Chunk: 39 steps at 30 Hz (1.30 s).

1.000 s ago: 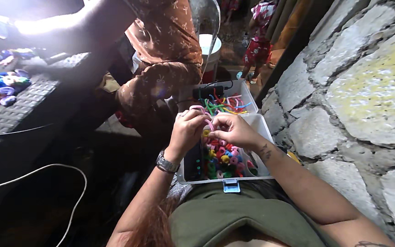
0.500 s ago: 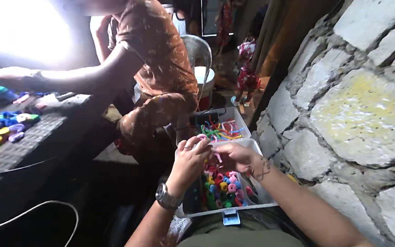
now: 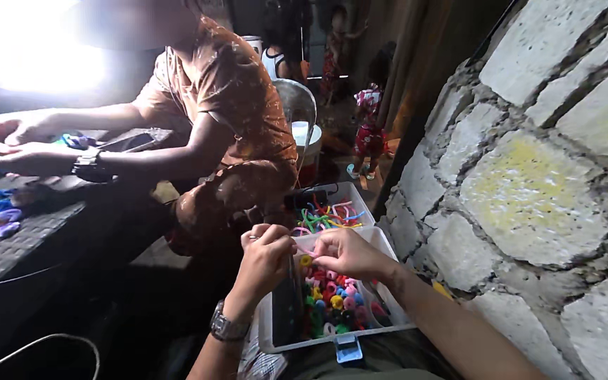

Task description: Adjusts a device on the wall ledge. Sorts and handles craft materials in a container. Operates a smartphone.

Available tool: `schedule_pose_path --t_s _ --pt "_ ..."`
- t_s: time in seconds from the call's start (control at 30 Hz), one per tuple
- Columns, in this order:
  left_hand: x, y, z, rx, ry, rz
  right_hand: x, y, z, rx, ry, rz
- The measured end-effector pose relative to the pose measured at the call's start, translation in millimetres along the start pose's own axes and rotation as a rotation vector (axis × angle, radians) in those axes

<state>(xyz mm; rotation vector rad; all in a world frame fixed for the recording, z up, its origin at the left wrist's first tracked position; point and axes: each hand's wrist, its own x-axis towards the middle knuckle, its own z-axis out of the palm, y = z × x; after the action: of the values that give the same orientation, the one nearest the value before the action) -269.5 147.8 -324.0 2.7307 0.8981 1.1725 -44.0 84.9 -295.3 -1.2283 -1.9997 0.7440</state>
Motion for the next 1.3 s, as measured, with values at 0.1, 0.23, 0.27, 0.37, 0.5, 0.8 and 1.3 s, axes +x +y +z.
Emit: schedule_pose_path --t_s 0.1,0.23,0.27,0.37,0.5,0.8,1.3 --pt "0.5 -6.9 -1.5 0.141 0.024 -0.045 3.3 -2.0 6.1 -0.519 0.206 -0.098" --pt "0.5 -11.6 1.2 0.222 0.042 -0.057 3.1 4.9 15.5 -0.677 0.348 -0.087" --pt "0.4 -12.6 2.7 0.227 0.056 -0.059 1.6 6.8 15.5 -0.696 0.366 -0.074" --pt "0.6 -16.7 8.2 0.152 0.029 -0.113 -0.9 9.6 12.2 -0.746 0.423 -0.027" --pt "-3.0 -17.6 9.7 -0.081 0.045 -0.273 -1.5 9.3 2.8 -0.762 0.384 0.119" --pt "-19.6 -8.1 13.2 -0.507 0.124 -0.509 34.6 22.1 -22.4 -0.733 0.238 0.31" --pt "-5.7 5.7 8.8 -0.558 0.264 -0.386 25.8 -20.0 69.9 0.462 -0.349 0.805"
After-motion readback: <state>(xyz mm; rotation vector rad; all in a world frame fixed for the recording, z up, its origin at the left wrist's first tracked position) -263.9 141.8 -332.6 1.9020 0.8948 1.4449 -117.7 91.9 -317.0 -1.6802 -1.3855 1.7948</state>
